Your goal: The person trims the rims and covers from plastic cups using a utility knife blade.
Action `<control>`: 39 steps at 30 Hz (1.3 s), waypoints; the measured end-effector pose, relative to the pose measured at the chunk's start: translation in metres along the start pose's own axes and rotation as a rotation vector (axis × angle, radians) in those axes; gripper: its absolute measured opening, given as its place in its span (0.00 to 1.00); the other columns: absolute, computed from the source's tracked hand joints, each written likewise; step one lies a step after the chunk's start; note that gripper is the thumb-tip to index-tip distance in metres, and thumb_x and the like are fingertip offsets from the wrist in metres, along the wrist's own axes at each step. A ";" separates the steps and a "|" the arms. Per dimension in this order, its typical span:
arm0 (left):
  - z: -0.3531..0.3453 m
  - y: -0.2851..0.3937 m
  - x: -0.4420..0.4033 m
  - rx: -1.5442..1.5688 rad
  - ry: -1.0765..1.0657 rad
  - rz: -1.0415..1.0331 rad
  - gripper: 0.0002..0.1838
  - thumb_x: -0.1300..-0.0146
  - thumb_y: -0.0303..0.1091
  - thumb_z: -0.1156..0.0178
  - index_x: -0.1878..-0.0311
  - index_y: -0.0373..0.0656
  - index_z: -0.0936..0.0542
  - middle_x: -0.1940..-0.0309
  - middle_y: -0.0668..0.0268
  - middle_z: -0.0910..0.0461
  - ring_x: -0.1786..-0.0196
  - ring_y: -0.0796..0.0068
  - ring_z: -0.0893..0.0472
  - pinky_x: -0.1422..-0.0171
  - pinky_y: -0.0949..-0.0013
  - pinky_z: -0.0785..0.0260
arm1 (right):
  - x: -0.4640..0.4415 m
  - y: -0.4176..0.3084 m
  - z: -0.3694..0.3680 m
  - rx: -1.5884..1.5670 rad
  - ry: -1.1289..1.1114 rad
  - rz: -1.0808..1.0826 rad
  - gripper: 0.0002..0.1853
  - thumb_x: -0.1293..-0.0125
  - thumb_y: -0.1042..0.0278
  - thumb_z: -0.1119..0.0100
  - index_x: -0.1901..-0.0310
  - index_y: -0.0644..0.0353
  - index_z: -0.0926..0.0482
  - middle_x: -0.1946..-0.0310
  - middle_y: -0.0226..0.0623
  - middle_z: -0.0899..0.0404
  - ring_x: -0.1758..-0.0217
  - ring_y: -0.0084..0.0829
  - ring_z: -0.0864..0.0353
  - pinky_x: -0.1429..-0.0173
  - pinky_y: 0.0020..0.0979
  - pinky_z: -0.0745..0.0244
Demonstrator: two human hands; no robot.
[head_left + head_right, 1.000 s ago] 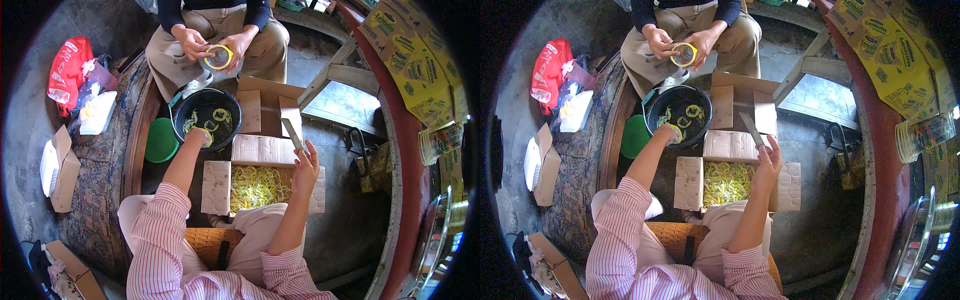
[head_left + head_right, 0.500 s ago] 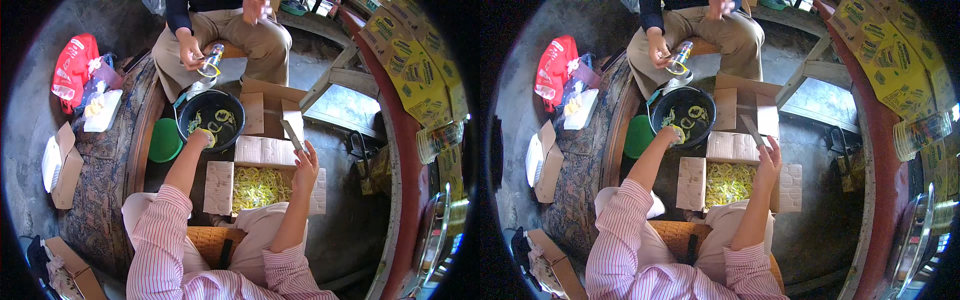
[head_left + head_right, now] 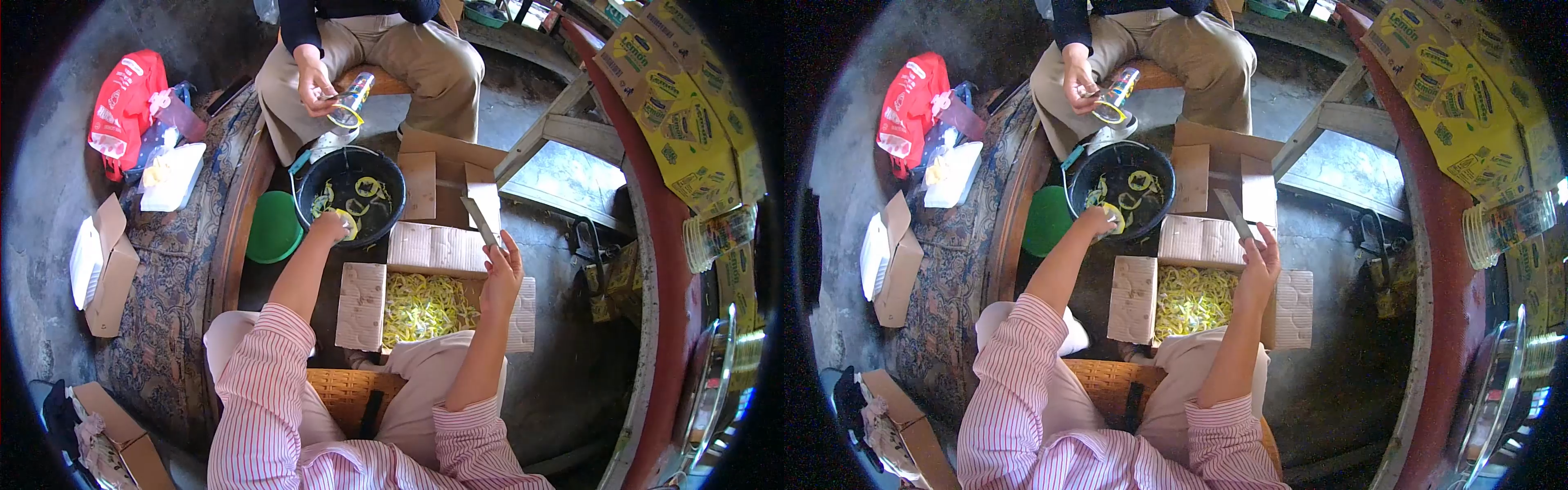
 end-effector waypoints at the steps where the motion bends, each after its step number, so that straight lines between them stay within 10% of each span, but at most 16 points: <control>1: 0.002 -0.001 0.008 0.138 0.060 -0.026 0.29 0.53 0.50 0.36 0.56 0.33 0.25 0.56 0.47 0.24 0.52 0.53 0.24 0.49 0.60 0.31 | -0.001 0.003 0.003 0.001 -0.009 -0.005 0.19 0.42 0.74 0.44 0.47 0.56 0.28 0.68 0.24 0.25 0.63 0.17 0.25 0.64 0.19 0.40; 10: 0.019 -0.014 0.060 0.870 0.559 -0.120 0.35 0.55 0.45 0.32 0.52 0.32 0.36 0.55 0.49 0.27 0.51 0.57 0.25 0.47 0.62 0.35 | 0.012 -0.005 0.001 -0.377 -0.002 -0.228 0.18 0.41 0.72 0.45 0.48 0.52 0.28 0.64 0.24 0.24 0.60 0.18 0.26 0.58 0.25 0.38; 23: 0.069 0.017 0.251 1.359 0.534 -0.517 0.35 0.56 0.24 0.32 0.45 0.37 0.39 0.52 0.60 0.30 0.48 0.71 0.29 0.43 0.69 0.35 | 0.089 -0.013 -0.075 -0.690 -0.555 -0.259 0.14 0.44 0.78 0.44 0.55 0.59 0.29 0.65 0.30 0.24 0.63 0.23 0.25 0.57 0.25 0.34; 34: 0.042 0.022 0.317 1.183 0.798 -0.549 0.40 0.59 0.18 0.34 0.44 0.43 0.48 0.50 0.60 0.34 0.47 0.69 0.29 0.44 0.68 0.34 | 0.149 -0.013 -0.057 -0.074 -0.533 0.155 0.08 0.46 0.78 0.41 0.63 0.62 0.25 0.72 0.24 0.26 0.67 0.18 0.27 0.60 0.21 0.33; 39: 0.044 0.032 0.319 1.235 0.784 -0.584 0.38 0.54 0.20 0.36 0.42 0.40 0.48 0.49 0.59 0.35 0.47 0.68 0.30 0.43 0.68 0.36 | 0.176 -0.021 -0.050 0.522 -0.435 0.779 0.06 0.48 0.79 0.41 0.67 0.65 0.24 0.76 0.39 0.26 0.73 0.30 0.26 0.68 0.29 0.32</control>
Point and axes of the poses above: each hand's wrist, its own x-axis away from the middle knuckle, its own z-axis out of the back of the hand, y = z × x, the point moved 2 cm from there along -x, towards the middle knuckle
